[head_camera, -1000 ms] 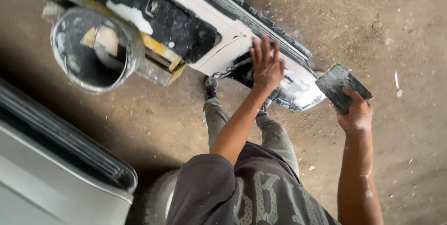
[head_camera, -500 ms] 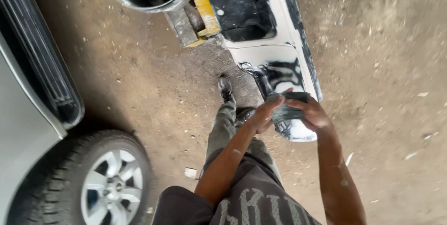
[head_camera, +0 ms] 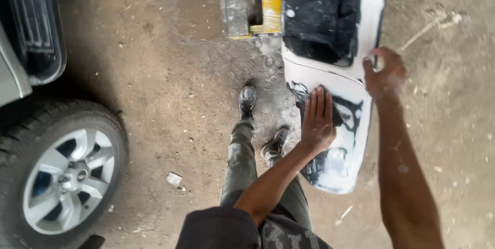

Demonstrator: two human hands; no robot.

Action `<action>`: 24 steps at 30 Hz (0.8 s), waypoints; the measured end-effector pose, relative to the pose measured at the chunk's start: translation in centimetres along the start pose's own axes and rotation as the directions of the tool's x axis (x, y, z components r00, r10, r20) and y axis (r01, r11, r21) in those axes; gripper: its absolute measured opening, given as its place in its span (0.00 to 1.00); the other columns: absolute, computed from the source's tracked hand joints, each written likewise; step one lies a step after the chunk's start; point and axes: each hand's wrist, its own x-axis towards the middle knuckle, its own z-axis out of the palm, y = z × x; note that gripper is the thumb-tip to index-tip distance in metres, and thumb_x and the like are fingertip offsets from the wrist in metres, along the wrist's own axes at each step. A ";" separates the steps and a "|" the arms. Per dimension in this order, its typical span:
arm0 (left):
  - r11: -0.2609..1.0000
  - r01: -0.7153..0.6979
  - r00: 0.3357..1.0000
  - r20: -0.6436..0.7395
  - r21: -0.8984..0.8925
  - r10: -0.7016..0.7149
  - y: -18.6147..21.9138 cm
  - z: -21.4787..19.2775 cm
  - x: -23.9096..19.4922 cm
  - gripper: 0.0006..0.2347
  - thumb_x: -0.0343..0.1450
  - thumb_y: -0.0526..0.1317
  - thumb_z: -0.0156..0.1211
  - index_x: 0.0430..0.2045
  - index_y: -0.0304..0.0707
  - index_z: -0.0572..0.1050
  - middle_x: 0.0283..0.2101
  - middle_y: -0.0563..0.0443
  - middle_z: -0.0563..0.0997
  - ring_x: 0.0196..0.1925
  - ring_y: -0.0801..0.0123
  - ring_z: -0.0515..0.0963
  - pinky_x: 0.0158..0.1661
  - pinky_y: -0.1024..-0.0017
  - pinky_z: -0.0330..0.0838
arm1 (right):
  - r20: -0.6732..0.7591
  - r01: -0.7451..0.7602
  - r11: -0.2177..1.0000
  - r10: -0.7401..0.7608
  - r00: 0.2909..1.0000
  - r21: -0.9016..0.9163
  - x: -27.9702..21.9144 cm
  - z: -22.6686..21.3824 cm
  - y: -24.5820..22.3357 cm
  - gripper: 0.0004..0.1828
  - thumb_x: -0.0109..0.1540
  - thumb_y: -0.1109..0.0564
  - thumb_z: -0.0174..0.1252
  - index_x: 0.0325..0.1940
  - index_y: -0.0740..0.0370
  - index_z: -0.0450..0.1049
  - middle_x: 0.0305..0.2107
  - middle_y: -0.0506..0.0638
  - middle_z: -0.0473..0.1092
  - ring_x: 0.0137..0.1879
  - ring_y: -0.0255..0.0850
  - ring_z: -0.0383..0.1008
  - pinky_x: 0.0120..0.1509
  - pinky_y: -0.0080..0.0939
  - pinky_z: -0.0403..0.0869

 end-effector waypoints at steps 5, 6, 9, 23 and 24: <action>0.815 -0.066 0.931 -0.257 0.576 0.258 -3.4 -2.4 9.2 0.32 0.79 0.46 0.42 0.73 0.22 0.39 0.78 0.25 0.40 0.80 0.41 0.40 0.75 0.53 0.40 | 0.029 0.152 0.987 -0.151 0.988 -0.055 3.9 2.9 -2.1 0.30 0.73 0.49 0.67 0.65 0.67 0.58 0.62 0.70 0.62 0.67 0.71 0.64 0.67 0.69 0.66; 0.829 -0.044 0.930 -0.281 0.558 0.238 -4.5 -1.9 8.4 0.32 0.79 0.46 0.42 0.73 0.22 0.39 0.78 0.25 0.40 0.80 0.41 0.40 0.75 0.53 0.40 | 0.055 0.170 0.983 -0.167 0.984 -0.068 3.8 3.8 -2.0 0.30 0.73 0.49 0.67 0.65 0.67 0.58 0.62 0.70 0.62 0.67 0.71 0.64 0.67 0.69 0.66; 0.942 -0.012 0.906 -0.396 0.334 0.152 -7.0 -1.2 6.6 0.35 0.77 0.50 0.42 0.74 0.23 0.39 0.78 0.24 0.45 0.79 0.44 0.50 0.71 0.59 0.57 | 0.019 -0.122 0.973 0.121 0.992 0.193 4.6 6.1 -2.4 0.35 0.70 0.44 0.62 0.66 0.56 0.45 0.64 0.67 0.55 0.66 0.67 0.67 0.70 0.60 0.76; 0.925 -0.218 0.832 -0.437 0.312 0.343 -7.1 -1.8 7.6 0.27 0.87 0.49 0.30 0.76 0.32 0.35 0.79 0.27 0.43 0.83 0.33 0.46 0.79 0.48 0.48 | 0.029 -0.120 0.933 0.138 0.990 -0.339 5.1 7.0 -1.4 0.54 0.73 0.45 0.58 0.84 0.48 0.22 0.79 0.68 0.40 0.86 0.64 0.49 0.81 0.76 0.62; 0.926 -0.219 0.826 -0.446 0.307 0.344 -7.2 -2.7 9.6 0.27 0.87 0.49 0.30 0.76 0.32 0.35 0.79 0.27 0.43 0.83 0.33 0.46 0.79 0.48 0.48 | 0.029 -0.110 0.933 0.127 0.991 -0.342 5.0 7.1 -1.1 0.54 0.73 0.45 0.58 0.84 0.48 0.22 0.79 0.68 0.40 0.86 0.64 0.49 0.81 0.76 0.62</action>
